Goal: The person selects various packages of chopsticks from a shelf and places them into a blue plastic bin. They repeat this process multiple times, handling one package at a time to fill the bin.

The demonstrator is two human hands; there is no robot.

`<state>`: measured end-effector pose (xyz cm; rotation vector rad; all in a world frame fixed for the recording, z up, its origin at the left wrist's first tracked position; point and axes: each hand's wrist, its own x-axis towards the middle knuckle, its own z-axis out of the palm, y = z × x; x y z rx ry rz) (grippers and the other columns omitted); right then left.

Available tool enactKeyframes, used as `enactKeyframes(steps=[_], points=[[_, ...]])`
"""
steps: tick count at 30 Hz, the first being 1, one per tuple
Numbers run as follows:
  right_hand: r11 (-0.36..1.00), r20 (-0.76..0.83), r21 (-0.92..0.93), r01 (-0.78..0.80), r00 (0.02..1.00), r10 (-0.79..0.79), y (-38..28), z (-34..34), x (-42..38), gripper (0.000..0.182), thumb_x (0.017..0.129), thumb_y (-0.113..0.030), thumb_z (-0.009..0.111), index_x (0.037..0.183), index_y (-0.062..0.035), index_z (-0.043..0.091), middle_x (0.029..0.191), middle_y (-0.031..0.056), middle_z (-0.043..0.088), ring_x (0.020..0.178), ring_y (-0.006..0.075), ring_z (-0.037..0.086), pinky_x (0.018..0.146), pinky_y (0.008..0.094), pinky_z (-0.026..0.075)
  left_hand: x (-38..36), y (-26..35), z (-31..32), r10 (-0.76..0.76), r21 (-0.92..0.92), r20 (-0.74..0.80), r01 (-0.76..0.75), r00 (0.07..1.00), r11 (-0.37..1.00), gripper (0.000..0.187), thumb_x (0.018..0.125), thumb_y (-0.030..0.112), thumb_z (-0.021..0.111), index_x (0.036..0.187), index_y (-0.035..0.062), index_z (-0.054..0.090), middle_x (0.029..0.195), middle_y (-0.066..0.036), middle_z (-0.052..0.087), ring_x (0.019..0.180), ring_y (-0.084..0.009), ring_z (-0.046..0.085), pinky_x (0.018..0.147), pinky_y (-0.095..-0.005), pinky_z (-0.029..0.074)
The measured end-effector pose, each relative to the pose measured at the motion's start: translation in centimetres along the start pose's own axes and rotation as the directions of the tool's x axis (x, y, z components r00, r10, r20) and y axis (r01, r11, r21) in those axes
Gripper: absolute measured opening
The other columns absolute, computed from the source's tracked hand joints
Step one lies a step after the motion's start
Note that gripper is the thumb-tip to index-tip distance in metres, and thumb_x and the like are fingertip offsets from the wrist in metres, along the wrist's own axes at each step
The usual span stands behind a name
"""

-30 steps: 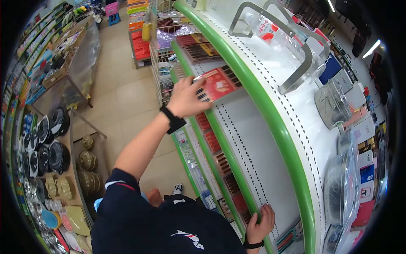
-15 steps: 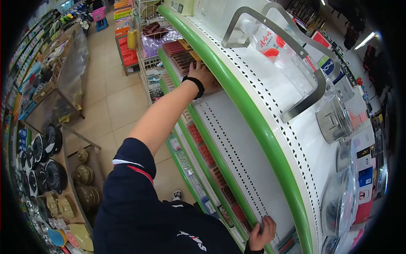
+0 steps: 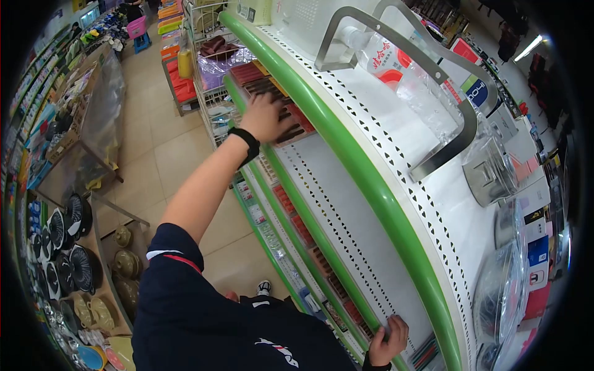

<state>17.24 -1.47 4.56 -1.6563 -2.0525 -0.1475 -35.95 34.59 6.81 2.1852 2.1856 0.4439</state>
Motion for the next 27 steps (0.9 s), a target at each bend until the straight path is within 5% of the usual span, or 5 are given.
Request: enactKeyframes(steps=[2,10,16,22,27], points=[[1.0,0.001,0.005,-0.014,1.0,0.014,-0.4,-0.1,0.1,0.024,0.088,-0.006,0.072,0.112,-0.0017,0.074,0.118,0.019,0.074,0.112,0.0414,0.069,0.099,0.0499,0.055,1.3,-3.2,1.3,0.001,-0.131,-0.165,-0.023,0.986,0.991,0.078,0.099,0.065,0.056,0.157,0.0132,0.053,0.162,-0.025,0.045,0.157,-0.0418,0.031,0.127,-0.0598,0.024],[0.999,0.009,0.029,-0.031,0.999,0.03,-0.3,0.3,-0.1,0.022,0.087,-0.007,0.066,0.107,0.0032,0.068,0.113,0.0208,0.07,0.104,0.0434,0.066,0.093,0.0517,0.053,-0.5,-6.5,3.0,-0.053,0.068,-0.101,0.06,0.993,0.996,0.077,0.106,0.06,0.049,0.162,0.0082,0.042,0.17,-0.02,0.034,0.159,-0.0372,0.028,0.128,-0.0543,0.027],[0.999,0.01,0.034,-0.038,0.999,0.038,0.1,0.4,-0.4,0.023,0.085,-0.005,0.066,0.107,0.0032,0.068,0.115,0.0208,0.071,0.107,0.0432,0.066,0.095,0.0518,0.053,-4.5,-7.8,7.8,-0.164,-0.344,-0.384,0.024,0.909,0.939,0.071,0.107,0.048,0.056,0.159,0.0029,0.043,0.168,-0.029,0.033,0.157,-0.0422,0.031,0.127,-0.0467,0.03],[1.0,0.033,0.025,-0.018,0.999,0.017,0.5,0.5,-0.9,0.023,0.087,-0.006,0.067,0.108,0.0032,0.069,0.119,0.021,0.07,0.111,0.0429,0.066,0.097,0.0516,0.053,-24.8,-9.3,18.5,-0.504,-0.341,-0.116,0.442,0.856,0.83,0.069,0.103,0.037,0.065,0.155,-0.0041,0.044,0.165,-0.031,0.036,0.151,-0.047,0.037,0.124,-0.0489,0.036],[0.999,0.095,-0.006,0.048,0.994,-0.047,0.5,0.1,-1.2,0.027,0.092,-0.008,0.066,0.116,0.003,0.068,0.126,0.0215,0.068,0.117,0.0432,0.063,0.1,0.0508,0.051,-50.8,-6.2,25.0,-0.815,-0.178,-0.042,0.799,0.577,0.575,0.063,0.1,0.029,0.068,0.151,-0.0034,0.048,0.158,-0.033,0.041,0.144,-0.0489,0.043,0.119,-0.0522,0.039]])
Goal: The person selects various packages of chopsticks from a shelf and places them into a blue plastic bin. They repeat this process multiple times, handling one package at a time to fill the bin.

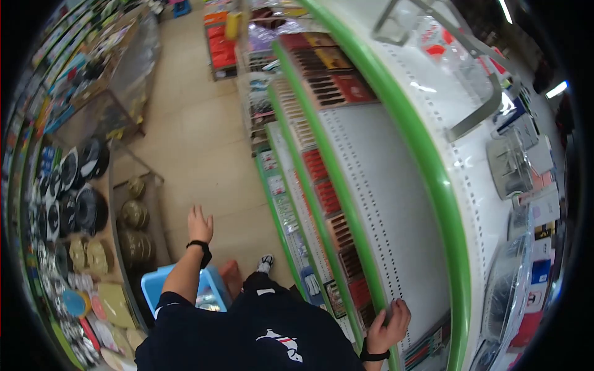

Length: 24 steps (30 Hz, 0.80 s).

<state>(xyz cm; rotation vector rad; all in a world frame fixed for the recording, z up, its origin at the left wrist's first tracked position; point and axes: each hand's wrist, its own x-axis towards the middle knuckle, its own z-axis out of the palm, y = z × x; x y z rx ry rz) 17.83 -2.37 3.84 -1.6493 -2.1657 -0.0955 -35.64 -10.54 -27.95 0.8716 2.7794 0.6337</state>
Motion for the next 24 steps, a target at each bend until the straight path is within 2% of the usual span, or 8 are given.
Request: enactKeyframes(steps=[5,8,9,12,17,20,22,24], points=[[0.993,0.041,-0.052,0.107,0.994,-0.105,2.0,0.8,-1.0,0.033,0.1,-0.016,0.064,0.125,0.0037,0.064,0.136,0.0232,0.064,0.125,0.0447,0.06,0.105,0.0538,0.049,-19.4,-11.8,-0.4,-0.369,0.073,-0.088,0.376,0.925,0.924,0.06,0.099,0.027,0.068,0.148,-0.0024,0.049,0.156,-0.031,0.044,0.142,-0.048,0.045,0.117,-0.0523,0.042],[0.983,0.035,-0.048,0.18,0.983,-0.178,3.0,0.9,-1.5,0.038,0.099,-0.016,0.064,0.132,0.0035,0.061,0.139,0.0235,0.062,0.128,0.0441,0.059,0.107,0.0527,0.048,-28.8,-14.6,0.2,-0.558,0.086,-0.032,0.559,0.829,0.825,0.062,0.099,0.03,0.068,0.149,-0.0014,0.049,0.156,-0.03,0.044,0.142,-0.0475,0.045,0.116,-0.0524,0.043],[0.978,0.033,-0.047,0.202,0.979,-0.201,2.9,0.9,-1.6,0.039,0.099,-0.016,0.064,0.134,0.0035,0.06,0.139,0.0236,0.062,0.129,0.044,0.058,0.108,0.0525,0.047,-31.6,-16.4,1.6,-0.597,0.106,0.016,0.592,0.802,0.799,0.075,0.096,0.038,0.071,0.154,-0.0001,0.044,0.158,-0.03,0.043,0.142,-0.0475,0.045,0.116,-0.0528,0.042],[0.96,0.044,-0.069,0.273,0.962,-0.27,3.5,0.8,-2.0,0.049,0.098,-0.015,0.065,0.142,0.0039,0.055,0.143,0.0244,0.06,0.132,0.0439,0.056,0.111,0.0517,0.046,-37.7,-15.2,1.4,-0.654,0.127,0.183,0.642,0.734,0.756,0.095,0.093,0.051,0.074,0.161,-0.0021,0.034,0.162,-0.033,0.036,0.146,-0.0479,0.04,0.122,-0.0508,0.036],[0.93,0.046,-0.112,0.351,0.936,-0.348,4.2,1.2,-2.2,0.056,0.097,-0.017,0.067,0.146,0.0048,0.05,0.144,0.0253,0.059,0.133,0.044,0.056,0.112,0.051,0.045,-44.4,-14.3,4.5,-0.645,0.032,0.216,0.655,0.733,0.755,0.128,0.076,0.054,0.087,0.169,0.005,0.013,0.163,-0.038,0.032,0.15,-0.0505,0.037,0.123,-0.0517,0.036],[0.92,0.044,-0.122,0.372,0.928,-0.369,4.4,1.2,-2.3,0.059,0.097,-0.017,0.067,0.148,0.0048,0.049,0.144,0.0261,0.059,0.133,0.0445,0.056,0.112,0.0508,0.046,-46.0,-13.1,5.6,-0.595,0.035,0.042,0.594,0.803,0.804,0.123,0.079,0.046,0.088,0.17,0.0101,0.014,0.165,-0.036,0.028,0.148,-0.0504,0.039,0.12,-0.056,0.037],[0.918,0.047,-0.122,0.377,0.926,-0.374,4.4,1.3,-2.3,0.059,0.096,-0.017,0.068,0.148,0.0049,0.048,0.144,0.0264,0.059,0.133,0.0447,0.056,0.111,0.0507,0.046,-46.7,-13.2,7.1,-0.559,0.066,0.048,0.556,0.828,0.829,0.115,0.082,0.041,0.086,0.171,0.0195,0.016,0.167,-0.032,0.024,0.15,-0.0497,0.036,0.118,-0.0606,0.037],[0.911,0.046,-0.129,0.392,0.92,-0.389,4.5,1.4,-2.3,0.06,0.096,-0.017,0.068,0.148,0.005,0.048,0.144,0.0264,0.059,0.132,0.0447,0.056,0.111,0.0505,0.046,-46.6,-11.5,6.4,-0.629,0.129,0.126,0.616,0.767,0.777,0.117,0.081,0.041,0.087,0.171,0.0225,0.015,0.17,-0.028,0.022,0.152,-0.0497,0.033,0.117,-0.0648,0.037]])
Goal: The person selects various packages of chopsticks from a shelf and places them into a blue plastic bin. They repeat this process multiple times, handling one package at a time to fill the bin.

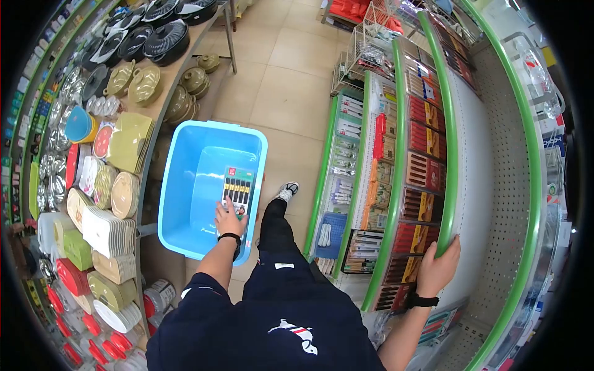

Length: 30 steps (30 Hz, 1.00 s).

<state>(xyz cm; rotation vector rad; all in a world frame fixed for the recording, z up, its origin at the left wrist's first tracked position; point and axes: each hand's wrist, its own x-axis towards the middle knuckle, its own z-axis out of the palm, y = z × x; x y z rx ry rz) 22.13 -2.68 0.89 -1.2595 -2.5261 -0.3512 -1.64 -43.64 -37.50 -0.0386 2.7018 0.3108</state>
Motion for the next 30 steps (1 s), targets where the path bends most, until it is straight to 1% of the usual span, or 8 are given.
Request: enactKeyframes(steps=[1,10,14,15,19,23,26,30], points=[[1.0,-0.001,-0.004,0.004,1.0,-0.004,0.0,0.0,0.0,0.06,0.096,-0.017,0.068,0.148,0.0051,0.048,0.144,0.0264,0.059,0.132,0.0447,0.056,0.111,0.0504,0.046,-0.2,0.2,-0.2,-0.023,-0.038,0.041,0.025,0.999,0.999,0.118,0.081,0.042,0.087,0.171,0.0236,0.013,0.172,-0.026,0.018,0.153,-0.05,0.031,0.117,-0.0682,0.036],[1.0,-0.012,-0.017,0.022,1.0,-0.022,-0.3,-0.2,0.0,0.064,0.095,-0.016,0.071,0.15,0.0054,0.046,0.144,0.0265,0.059,0.132,0.0444,0.057,0.111,0.0504,0.046,0.5,1.4,-2.8,-0.171,0.006,0.174,0.173,0.97,0.985,0.13,0.078,0.043,0.093,0.172,0.0328,0.003,0.171,-0.029,0.017,0.149,-0.0527,0.037,0.116,-0.0646,0.039],[0.999,-0.026,-0.017,0.032,0.999,-0.032,-0.1,0.0,-0.1,0.065,0.094,-0.017,0.071,0.149,0.0062,0.046,0.143,0.0271,0.059,0.131,0.0449,0.057,0.111,0.0502,0.046,-0.2,0.8,-0.7,-0.11,-0.043,0.066,0.113,0.992,0.993,0.129,0.077,0.04,0.093,0.172,0.0332,0.005,0.161,-0.032,0.031,0.134,-0.0512,0.051,0.111,-0.0601,0.043],[1.0,-0.026,-0.015,0.028,0.999,-0.028,-0.2,0.0,-0.1,0.065,0.094,-0.017,0.071,0.149,0.0063,0.046,0.143,0.0274,0.059,0.131,0.045,0.057,0.111,0.0502,0.046,-0.4,0.3,0.0,-0.07,-0.069,0.001,0.07,0.998,0.995,0.127,0.076,0.036,0.091,0.172,0.0288,0.008,0.155,-0.033,0.036,0.127,-0.0521,0.054,0.109,-0.0574,0.045],[1.0,-0.016,-0.007,0.015,1.0,-0.015,-0.3,-0.1,0.1,0.065,0.094,-0.016,0.071,0.149,0.0069,0.046,0.144,0.0281,0.058,0.132,0.0456,0.056,0.112,0.0505,0.046,-1.4,-0.4,-3.3,-0.007,-0.204,-0.098,-0.013,0.995,0.979,0.122,0.075,0.035,0.086,0.172,0.0197,0.015,0.147,-0.035,0.04,0.122,-0.0547,0.054,0.108,-0.0538,0.046],[0.999,0.007,0.038,-0.01,1.0,0.01,-0.6,-0.5,0.1,0.066,0.093,-0.016,0.07,0.149,0.0081,0.046,0.144,0.0306,0.057,0.133,0.0477,0.055,0.113,0.0524,0.044,0.6,-1.8,-4.7,0.065,-0.195,-0.309,-0.13,0.949,0.972,0.121,0.073,0.034,0.089,0.171,0.0156,0.02,0.149,-0.037,0.041,0.134,-0.0545,0.047,0.116,-0.0531,0.04],[0.998,0.029,0.047,-0.048,0.998,0.047,-0.7,-0.7,0.2,0.069,0.09,-0.019,0.071,0.149,0.0077,0.046,0.144,0.0317,0.056,0.136,0.0484,0.053,0.116,0.0538,0.042,1.3,2.0,-11.1,0.117,-0.238,-0.358,-0.212,0.926,0.948,0.12,0.072,0.028,0.088,0.17,0.0088,0.021,0.151,-0.035,0.041,0.137,-0.0528,0.045,0.117,-0.0536,0.038],[0.992,0.045,0.085,-0.097,0.995,0.094,-1.1,-1.4,0.7,0.069,0.089,-0.021,0.071,0.147,0.0066,0.048,0.145,0.0285,0.057,0.138,0.0464,0.052,0.115,0.0545,0.042,4.7,11.3,-17.3,0.289,-0.268,-0.537,-0.486,0.792,0.832,0.111,0.073,0.018,0.087,0.166,0.0027,0.027,0.153,-0.029,0.043,0.14,-0.0494,0.043,0.12,-0.0521,0.035]])
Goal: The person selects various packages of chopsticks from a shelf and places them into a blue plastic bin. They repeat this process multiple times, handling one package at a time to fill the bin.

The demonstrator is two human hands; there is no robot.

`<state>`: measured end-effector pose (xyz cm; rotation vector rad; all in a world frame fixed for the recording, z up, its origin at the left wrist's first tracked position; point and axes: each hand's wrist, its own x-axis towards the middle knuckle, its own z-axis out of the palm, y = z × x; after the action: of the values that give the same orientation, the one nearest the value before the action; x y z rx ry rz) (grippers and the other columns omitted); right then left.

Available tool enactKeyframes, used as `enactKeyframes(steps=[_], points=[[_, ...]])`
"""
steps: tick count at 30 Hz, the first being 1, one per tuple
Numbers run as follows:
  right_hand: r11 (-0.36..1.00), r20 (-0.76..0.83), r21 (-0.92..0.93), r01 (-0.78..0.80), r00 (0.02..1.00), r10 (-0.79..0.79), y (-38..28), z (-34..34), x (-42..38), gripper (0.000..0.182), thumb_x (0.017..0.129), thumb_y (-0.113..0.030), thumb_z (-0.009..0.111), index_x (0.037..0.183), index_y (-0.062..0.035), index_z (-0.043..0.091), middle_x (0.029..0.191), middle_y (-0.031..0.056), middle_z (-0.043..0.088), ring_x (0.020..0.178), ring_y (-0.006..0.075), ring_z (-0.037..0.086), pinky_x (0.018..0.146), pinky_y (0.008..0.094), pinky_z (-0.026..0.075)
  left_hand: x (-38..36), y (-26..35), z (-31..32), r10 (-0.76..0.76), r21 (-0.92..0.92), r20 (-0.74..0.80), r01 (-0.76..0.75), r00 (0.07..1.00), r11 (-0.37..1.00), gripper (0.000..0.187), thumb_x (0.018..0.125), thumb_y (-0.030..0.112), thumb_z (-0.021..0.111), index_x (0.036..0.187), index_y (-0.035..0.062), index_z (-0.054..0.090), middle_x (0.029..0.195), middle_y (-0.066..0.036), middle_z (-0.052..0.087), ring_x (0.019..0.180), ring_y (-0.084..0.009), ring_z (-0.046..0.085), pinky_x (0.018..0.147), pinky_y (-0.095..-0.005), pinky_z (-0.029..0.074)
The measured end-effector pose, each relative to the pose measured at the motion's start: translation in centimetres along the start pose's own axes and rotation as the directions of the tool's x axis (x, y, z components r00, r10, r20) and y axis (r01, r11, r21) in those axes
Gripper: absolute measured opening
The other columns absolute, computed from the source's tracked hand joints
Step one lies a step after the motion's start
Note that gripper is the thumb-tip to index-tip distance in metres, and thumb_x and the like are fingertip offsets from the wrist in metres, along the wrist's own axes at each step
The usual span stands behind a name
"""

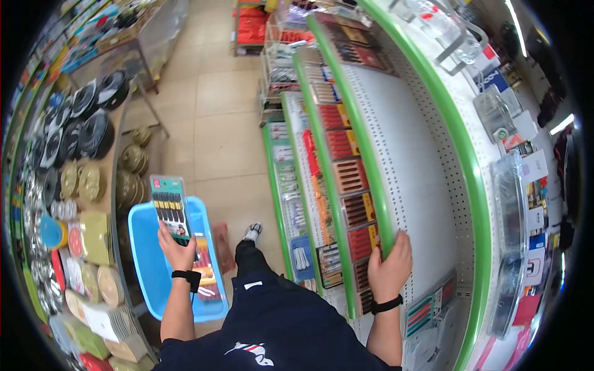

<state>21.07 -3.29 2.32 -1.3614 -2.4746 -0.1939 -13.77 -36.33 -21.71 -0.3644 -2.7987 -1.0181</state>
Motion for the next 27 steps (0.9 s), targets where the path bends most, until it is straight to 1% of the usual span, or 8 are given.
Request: enactKeyframes(steps=[6,11,14,17,20,21,23,27], points=[[0.997,-0.003,0.006,-0.082,0.997,0.082,-0.3,0.0,0.2,0.063,0.088,-0.023,0.072,0.142,0.0036,0.055,0.144,0.0237,0.059,0.137,0.0439,0.054,0.113,0.055,0.044,14.2,18.0,3.7,0.534,-0.231,0.136,-0.497,0.835,0.836,0.108,0.067,0.023,0.087,0.161,0.0036,0.039,0.152,-0.032,0.044,0.137,-0.05,0.047,0.115,-0.0518,0.042],[0.985,-0.024,0.031,-0.171,0.985,0.171,-0.9,-0.2,0.9,0.052,0.087,-0.022,0.073,0.133,0.0003,0.062,0.14,0.0215,0.063,0.133,0.043,0.058,0.11,0.0547,0.046,21.6,37.3,7.3,0.813,-0.573,0.199,-0.608,0.547,0.549,0.097,0.073,0.034,0.085,0.156,0.0027,0.048,0.147,-0.032,0.05,0.133,-0.048,0.052,0.114,-0.0494,0.044],[0.978,-0.062,0.044,-0.203,0.977,0.206,-1.1,0.1,1.2,0.045,0.084,-0.019,0.074,0.126,-0.0018,0.065,0.134,0.0209,0.065,0.128,0.0441,0.061,0.106,0.0547,0.049,23.8,47.6,9.1,0.875,-0.716,0.286,-0.52,0.39,0.465,0.095,0.076,0.041,0.081,0.155,-0.001,0.048,0.138,-0.03,0.056,0.126,-0.046,0.058,0.109,-0.0454,0.048],[0.973,-0.09,0.068,-0.22,0.97,0.226,-1.3,-0.1,1.8,0.042,0.081,-0.014,0.074,0.121,-0.0022,0.068,0.13,0.0198,0.067,0.123,0.0441,0.064,0.102,0.0545,0.052,25.3,56.6,10.9,0.884,-0.635,0.404,-0.624,0.235,0.456,0.087,0.077,0.046,0.075,0.149,0.0026,0.053,0.122,-0.033,0.062,0.115,-0.0503,0.064,0.101,-0.0502,0.054],[0.958,-0.082,0.085,-0.275,0.956,0.281,-1.6,-0.2,2.1,0.038,0.08,-0.014,0.074,0.117,-0.0021,0.07,0.128,0.0185,0.068,0.122,0.0435,0.065,0.102,0.0538,0.053,26.0,63.1,15.7,0.863,-0.577,0.491,-0.698,0.118,0.423,0.089,0.078,0.049,0.076,0.151,0.0061,0.051,0.136,-0.038,0.057,0.125,-0.0511,0.061,0.106,-0.0502,0.053],[0.954,-0.094,0.094,-0.284,0.952,0.293,-1.6,-0.1,2.2,0.037,0.08,-0.013,0.074,0.115,-0.002,0.07,0.128,0.0182,0.068,0.121,0.0432,0.065,0.101,0.0535,0.053,26.5,65.0,21.2,0.924,-0.604,0.381,-0.748,0.035,0.277,0.087,0.081,0.051,0.075,0.152,0.0074,0.051,0.142,-0.036,0.055,0.128,-0.0499,0.06,0.107,-0.05,0.053],[0.948,-0.114,0.109,-0.299,0.944,0.311,-1.6,0.0,2.3,0.034,0.08,-0.013,0.073,0.112,-0.0018,0.072,0.126,0.0176,0.069,0.119,0.0427,0.066,0.101,0.0529,0.053,26.2,67.7,20.5,0.944,-0.556,0.32,-0.823,-0.086,0.113,0.077,0.091,0.052,0.066,0.155,0.0127,0.05,0.156,-0.023,0.053,0.138,-0.0447,0.055,0.114,-0.0518,0.047],[0.939,-0.144,0.124,-0.322,0.93,0.338,-2.0,0.0,2.8,0.032,0.079,-0.012,0.073,0.11,-0.0015,0.072,0.122,0.0176,0.07,0.117,0.0426,0.067,0.099,0.0522,0.054,25.7,69.4,24.5,0.932,-0.397,0.351,-0.916,-0.092,0.059,0.072,0.099,0.055,0.056,0.158,0.0146,0.048,0.165,-0.019,0.043,0.151,-0.0404,0.043,0.121,-0.0568,0.037]])
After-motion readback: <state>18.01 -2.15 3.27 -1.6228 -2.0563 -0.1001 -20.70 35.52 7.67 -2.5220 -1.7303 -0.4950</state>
